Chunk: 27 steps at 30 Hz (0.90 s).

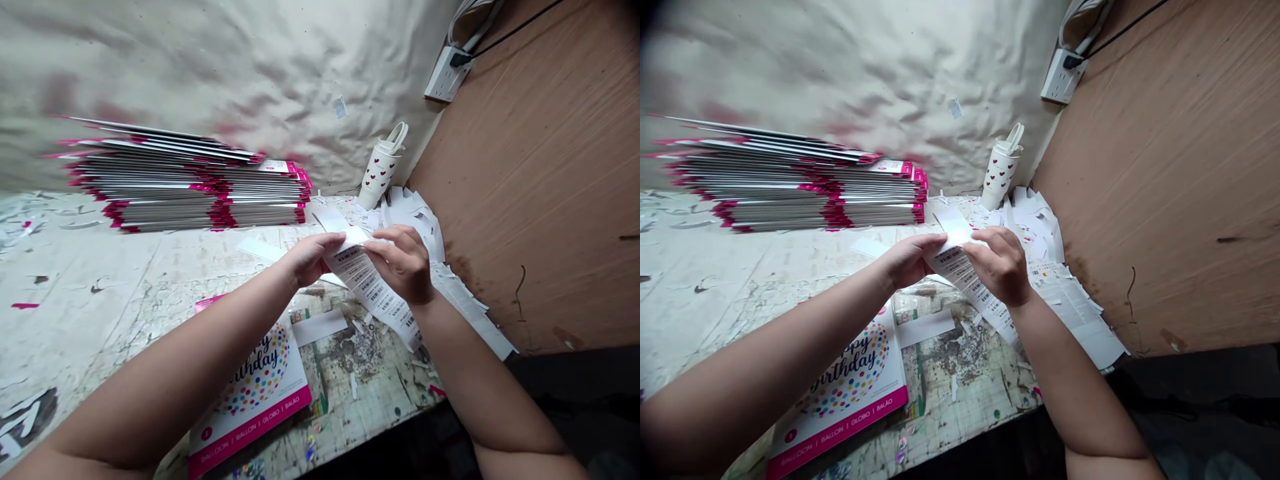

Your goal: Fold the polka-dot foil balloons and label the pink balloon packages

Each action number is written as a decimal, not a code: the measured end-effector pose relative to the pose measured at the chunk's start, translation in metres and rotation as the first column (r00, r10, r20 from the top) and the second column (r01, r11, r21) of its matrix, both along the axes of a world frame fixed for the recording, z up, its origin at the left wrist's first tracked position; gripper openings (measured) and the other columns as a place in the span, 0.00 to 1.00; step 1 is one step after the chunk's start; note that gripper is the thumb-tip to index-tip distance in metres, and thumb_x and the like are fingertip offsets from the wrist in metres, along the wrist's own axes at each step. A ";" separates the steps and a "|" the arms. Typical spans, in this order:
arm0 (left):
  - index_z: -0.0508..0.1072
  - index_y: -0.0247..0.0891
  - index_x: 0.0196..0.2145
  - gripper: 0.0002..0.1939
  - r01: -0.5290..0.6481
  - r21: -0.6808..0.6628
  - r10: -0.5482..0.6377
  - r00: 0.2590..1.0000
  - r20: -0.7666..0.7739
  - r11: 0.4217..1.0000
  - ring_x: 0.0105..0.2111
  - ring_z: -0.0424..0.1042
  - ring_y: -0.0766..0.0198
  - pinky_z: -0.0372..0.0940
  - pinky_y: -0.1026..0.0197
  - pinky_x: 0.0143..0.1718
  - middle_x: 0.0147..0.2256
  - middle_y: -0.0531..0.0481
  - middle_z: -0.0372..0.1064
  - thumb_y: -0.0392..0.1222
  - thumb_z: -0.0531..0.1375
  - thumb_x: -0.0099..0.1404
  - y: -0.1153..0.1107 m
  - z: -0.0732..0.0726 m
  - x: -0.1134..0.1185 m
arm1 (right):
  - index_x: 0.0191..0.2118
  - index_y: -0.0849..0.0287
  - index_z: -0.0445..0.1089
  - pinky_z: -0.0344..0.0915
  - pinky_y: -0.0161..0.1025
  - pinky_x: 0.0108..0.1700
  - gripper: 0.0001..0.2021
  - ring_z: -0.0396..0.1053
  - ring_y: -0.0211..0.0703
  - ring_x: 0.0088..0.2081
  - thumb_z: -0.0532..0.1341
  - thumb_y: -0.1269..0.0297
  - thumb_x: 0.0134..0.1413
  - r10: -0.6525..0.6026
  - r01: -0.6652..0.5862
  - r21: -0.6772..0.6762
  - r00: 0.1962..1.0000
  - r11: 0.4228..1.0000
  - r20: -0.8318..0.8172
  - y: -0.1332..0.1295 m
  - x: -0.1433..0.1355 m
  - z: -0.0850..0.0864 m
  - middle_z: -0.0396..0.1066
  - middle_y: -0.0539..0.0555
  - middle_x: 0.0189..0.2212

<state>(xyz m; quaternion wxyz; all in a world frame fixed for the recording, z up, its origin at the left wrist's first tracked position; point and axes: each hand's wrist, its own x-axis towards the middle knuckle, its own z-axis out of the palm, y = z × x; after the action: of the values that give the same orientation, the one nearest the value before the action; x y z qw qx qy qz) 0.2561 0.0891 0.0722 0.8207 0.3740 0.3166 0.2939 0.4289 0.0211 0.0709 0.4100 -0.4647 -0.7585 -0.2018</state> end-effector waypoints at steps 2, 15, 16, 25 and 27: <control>0.74 0.31 0.34 0.09 0.002 -0.009 -0.002 1.000 -0.002 1.000 0.27 0.71 0.64 0.66 0.61 0.31 0.29 0.47 0.74 0.37 0.59 0.55 0.000 0.000 0.003 | 0.44 0.54 0.70 0.62 0.50 0.50 0.12 0.63 0.48 0.49 0.61 0.64 0.52 -0.064 0.064 0.008 0.998 0.998 -0.009 0.001 0.002 -0.003 0.69 0.56 0.46; 0.73 0.31 0.31 0.08 -0.010 0.076 0.015 0.997 -0.071 0.997 0.25 0.70 0.64 0.63 0.62 0.31 0.27 0.47 0.73 0.37 0.62 0.52 0.035 0.005 0.019 | 0.48 0.55 0.66 0.62 0.50 0.52 0.15 0.64 0.47 0.50 0.59 0.67 0.54 -0.149 0.144 -0.044 0.972 0.989 -0.182 -0.018 -0.007 0.005 0.67 0.56 0.47; 0.73 0.30 0.32 0.09 0.012 0.093 -0.006 0.998 -0.065 0.996 0.26 0.71 0.63 0.63 0.61 0.32 0.28 0.46 0.74 0.37 0.62 0.52 0.034 0.008 0.017 | 0.49 0.55 0.67 0.62 0.49 0.51 0.16 0.64 0.47 0.49 0.59 0.66 0.54 -0.156 0.149 -0.051 0.975 0.987 -0.161 -0.013 -0.006 0.005 0.68 0.56 0.47; 0.73 0.31 0.32 0.09 0.025 0.127 -0.016 0.997 -0.072 0.992 0.29 0.71 0.62 0.64 0.61 0.33 0.31 0.45 0.73 0.39 0.61 0.53 0.017 0.003 0.009 | 0.35 0.55 0.72 0.60 0.49 0.51 0.06 0.63 0.48 0.48 0.60 0.71 0.52 -0.155 0.164 0.119 0.984 0.979 -0.082 -0.004 -0.016 -0.006 0.72 0.53 0.40; 0.72 0.34 0.32 0.08 -0.034 0.136 0.049 0.993 -0.110 0.990 0.30 0.71 0.62 0.64 0.61 0.33 0.32 0.47 0.73 0.41 0.60 0.54 0.031 -0.001 0.015 | 0.33 0.55 0.71 0.59 0.51 0.53 0.04 0.62 0.49 0.50 0.59 0.70 0.53 -0.121 0.125 0.013 0.977 0.992 -0.174 -0.020 -0.028 -0.003 0.71 0.53 0.41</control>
<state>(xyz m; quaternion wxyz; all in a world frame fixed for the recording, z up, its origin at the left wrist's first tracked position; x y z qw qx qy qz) 0.2708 0.1197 0.0716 0.7683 0.4376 0.3497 0.3099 0.4011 0.0011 0.0679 0.4667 -0.5216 -0.6871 -0.1948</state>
